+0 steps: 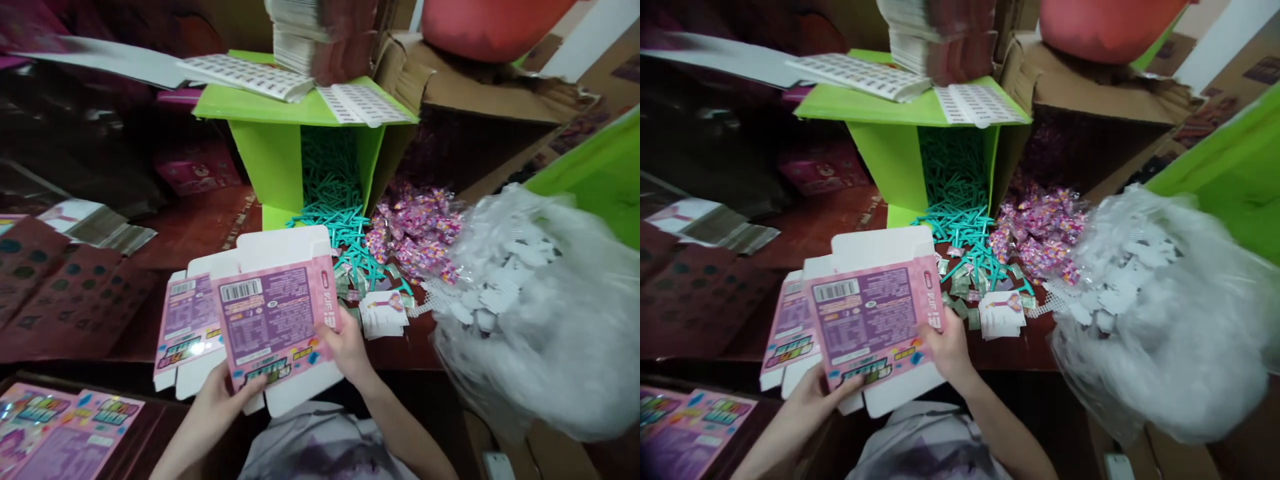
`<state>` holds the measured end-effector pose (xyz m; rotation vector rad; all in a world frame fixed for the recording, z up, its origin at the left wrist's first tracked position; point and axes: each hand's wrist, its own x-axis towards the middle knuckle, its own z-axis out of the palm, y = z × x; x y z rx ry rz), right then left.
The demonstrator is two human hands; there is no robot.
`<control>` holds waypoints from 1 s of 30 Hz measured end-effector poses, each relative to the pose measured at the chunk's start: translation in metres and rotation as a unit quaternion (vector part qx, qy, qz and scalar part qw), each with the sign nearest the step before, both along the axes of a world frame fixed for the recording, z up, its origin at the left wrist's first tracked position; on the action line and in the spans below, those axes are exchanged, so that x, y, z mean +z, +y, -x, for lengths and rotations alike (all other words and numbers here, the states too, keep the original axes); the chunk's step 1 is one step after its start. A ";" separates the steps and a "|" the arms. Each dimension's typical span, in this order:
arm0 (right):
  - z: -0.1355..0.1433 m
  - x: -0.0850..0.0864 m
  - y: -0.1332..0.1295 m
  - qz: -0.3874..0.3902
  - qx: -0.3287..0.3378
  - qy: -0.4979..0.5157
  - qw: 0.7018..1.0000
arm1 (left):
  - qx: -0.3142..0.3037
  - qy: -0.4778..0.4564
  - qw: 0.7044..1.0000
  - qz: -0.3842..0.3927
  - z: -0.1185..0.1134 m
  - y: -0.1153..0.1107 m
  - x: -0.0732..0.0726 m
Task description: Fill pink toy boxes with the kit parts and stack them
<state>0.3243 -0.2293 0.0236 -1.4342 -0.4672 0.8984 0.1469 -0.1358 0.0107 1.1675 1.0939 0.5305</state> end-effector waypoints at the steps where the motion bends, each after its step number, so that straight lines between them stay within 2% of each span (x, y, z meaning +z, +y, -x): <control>1: -0.004 0.002 -0.007 0.009 -0.018 -0.018 1.000 | 0.013 -0.021 1.000 -0.002 -0.013 -0.003 -0.003; 4: -0.007 0.004 -0.029 0.041 -0.032 -0.092 0.994 | 0.129 -0.103 0.986 0.012 -0.051 -0.006 -0.005; 6: -0.002 0.002 -0.041 0.057 -0.036 -0.114 0.991 | 0.158 -0.122 0.979 0.026 -0.072 -0.007 -0.002; 8: -0.002 -0.003 -0.052 0.059 -0.014 -0.078 0.995 | 0.116 -0.118 0.985 0.056 -0.085 -0.011 0.000; 9: -0.004 -0.006 -0.059 0.049 0.020 -0.037 0.998 | 0.079 -0.117 0.987 0.073 -0.087 -0.014 -0.001; 11: -0.014 -0.012 -0.073 0.009 0.087 0.055 0.995 | 0.010 -0.113 0.988 0.105 -0.088 -0.022 -0.006; 12: -0.021 -0.014 -0.081 -0.016 0.094 0.084 0.992 | -0.015 -0.111 0.987 0.118 -0.086 -0.028 -0.011; 14: -0.033 -0.018 -0.095 -0.055 0.041 0.090 0.994 | -0.038 -0.099 0.985 0.133 -0.082 -0.041 -0.021; 17: -0.042 -0.025 -0.109 -0.068 -0.059 0.053 0.995 | -0.085 -0.097 0.983 0.133 -0.079 -0.056 -0.034; 19: -0.041 -0.031 -0.111 -0.057 -0.069 0.050 0.995 | -0.139 -0.113 0.979 0.101 -0.077 -0.060 -0.040; 20: -0.040 -0.036 -0.111 -0.045 -0.061 0.043 0.996 | -0.156 -0.117 0.979 0.060 -0.077 -0.060 -0.043; 22: -0.038 -0.046 -0.110 -0.005 -0.035 0.001 0.999 | -0.157 -0.104 0.981 -0.048 -0.077 -0.059 -0.047; 24: -0.036 -0.055 -0.106 0.037 -0.030 -0.047 0.998 | -0.141 -0.076 0.981 -0.110 -0.080 -0.061 -0.051; 27: -0.034 -0.063 -0.100 0.057 -0.084 -0.076 0.992 | -0.100 -0.051 0.992 -0.057 -0.087 -0.065 -0.057; 30: -0.031 -0.062 -0.095 0.004 -0.128 -0.023 0.992 | -0.029 -0.080 0.995 0.053 -0.095 -0.066 -0.061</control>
